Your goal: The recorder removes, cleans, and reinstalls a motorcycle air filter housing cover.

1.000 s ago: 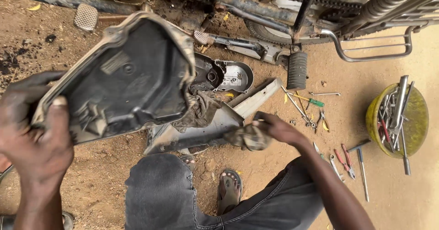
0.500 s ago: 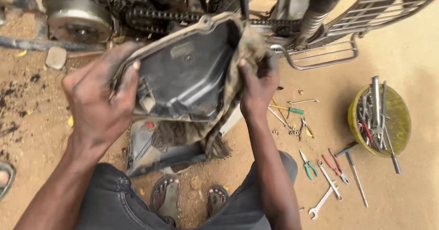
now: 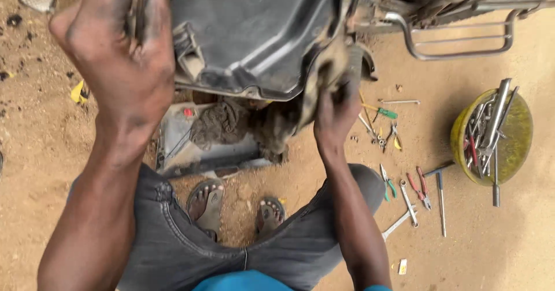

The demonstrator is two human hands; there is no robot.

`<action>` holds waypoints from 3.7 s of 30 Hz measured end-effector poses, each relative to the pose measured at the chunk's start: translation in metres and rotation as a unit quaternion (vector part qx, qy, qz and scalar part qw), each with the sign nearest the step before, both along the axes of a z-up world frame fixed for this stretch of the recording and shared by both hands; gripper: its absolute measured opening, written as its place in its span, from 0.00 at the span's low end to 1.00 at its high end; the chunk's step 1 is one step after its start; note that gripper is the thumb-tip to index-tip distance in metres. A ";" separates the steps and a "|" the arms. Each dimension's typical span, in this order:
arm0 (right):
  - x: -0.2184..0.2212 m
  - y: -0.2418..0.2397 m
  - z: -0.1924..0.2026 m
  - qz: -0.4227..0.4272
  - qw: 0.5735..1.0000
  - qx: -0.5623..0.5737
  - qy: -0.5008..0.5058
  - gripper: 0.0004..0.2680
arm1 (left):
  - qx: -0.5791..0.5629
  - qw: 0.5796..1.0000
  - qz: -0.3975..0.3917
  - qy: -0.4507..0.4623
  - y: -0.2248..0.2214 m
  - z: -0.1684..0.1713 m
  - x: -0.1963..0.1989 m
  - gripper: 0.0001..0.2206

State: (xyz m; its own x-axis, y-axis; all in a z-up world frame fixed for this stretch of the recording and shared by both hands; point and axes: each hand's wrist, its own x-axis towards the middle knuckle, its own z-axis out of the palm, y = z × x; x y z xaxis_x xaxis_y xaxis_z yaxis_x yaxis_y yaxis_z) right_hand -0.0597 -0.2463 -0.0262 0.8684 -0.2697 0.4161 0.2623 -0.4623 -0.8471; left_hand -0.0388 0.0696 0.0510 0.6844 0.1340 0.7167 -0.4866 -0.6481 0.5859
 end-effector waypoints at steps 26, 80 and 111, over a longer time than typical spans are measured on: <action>0.013 0.062 0.073 0.242 0.911 -0.315 -0.112 0.09 | 0.051 0.996 -0.038 0.068 -0.030 0.023 0.012 0.12; -0.013 0.056 0.069 0.074 0.990 0.110 -0.040 0.09 | -0.292 0.936 -0.162 0.111 -0.038 0.012 0.035 0.27; -0.012 0.029 0.020 0.286 0.955 -0.040 -0.064 0.12 | -0.276 0.942 -0.094 0.163 -0.063 0.032 0.000 0.17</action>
